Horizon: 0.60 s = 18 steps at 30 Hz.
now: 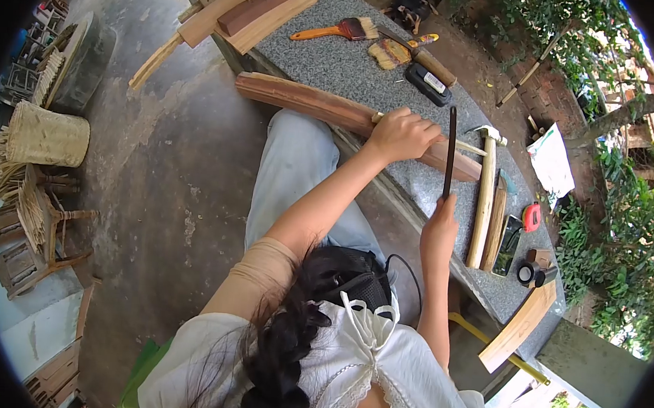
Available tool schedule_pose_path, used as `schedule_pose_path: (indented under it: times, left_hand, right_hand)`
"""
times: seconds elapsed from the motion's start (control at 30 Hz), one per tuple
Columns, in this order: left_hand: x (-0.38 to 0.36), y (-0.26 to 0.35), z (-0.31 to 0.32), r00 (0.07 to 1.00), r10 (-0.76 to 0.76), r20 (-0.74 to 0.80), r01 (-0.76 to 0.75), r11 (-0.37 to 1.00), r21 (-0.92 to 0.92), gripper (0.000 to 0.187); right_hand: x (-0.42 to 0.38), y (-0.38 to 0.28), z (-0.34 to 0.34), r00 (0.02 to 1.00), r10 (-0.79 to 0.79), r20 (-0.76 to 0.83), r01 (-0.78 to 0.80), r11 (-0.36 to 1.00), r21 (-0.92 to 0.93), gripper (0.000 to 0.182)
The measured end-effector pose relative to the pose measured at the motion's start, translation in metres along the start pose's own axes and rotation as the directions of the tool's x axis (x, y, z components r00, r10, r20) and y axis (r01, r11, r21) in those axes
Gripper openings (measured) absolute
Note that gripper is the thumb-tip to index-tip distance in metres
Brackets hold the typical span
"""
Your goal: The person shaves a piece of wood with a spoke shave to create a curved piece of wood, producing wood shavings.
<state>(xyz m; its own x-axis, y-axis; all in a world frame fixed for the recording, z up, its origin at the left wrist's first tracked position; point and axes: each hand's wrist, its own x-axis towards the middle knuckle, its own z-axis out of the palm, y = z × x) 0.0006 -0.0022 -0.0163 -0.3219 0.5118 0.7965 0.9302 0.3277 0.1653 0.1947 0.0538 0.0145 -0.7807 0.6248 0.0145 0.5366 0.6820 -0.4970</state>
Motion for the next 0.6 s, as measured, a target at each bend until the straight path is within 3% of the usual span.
schedule_pose_path:
  times: [0.3,0.5,0.6]
  left_hand:
    - [0.001,0.002,-0.002,0.999,-0.01,0.036,0.01,1.0,-0.003,0.021]
    - [-0.002,0.0,0.003,1.0,0.024,0.009,-0.024,1.0,-0.014,0.022]
    - [-0.003,0.002,0.001,0.999,0.034,0.016,-0.034,0.999,-0.027,0.021]
  right_hand:
    - [0.049,-0.03,-0.004,0.997,-0.07,-0.021,0.07,0.998,-0.007,0.009]
    - [-0.005,-0.002,-0.002,0.993,-0.097,-0.068,0.1,0.994,0.038,0.008]
    - [0.015,-0.015,-0.007,0.998,-0.057,-0.01,0.057,0.998,0.005,0.008]
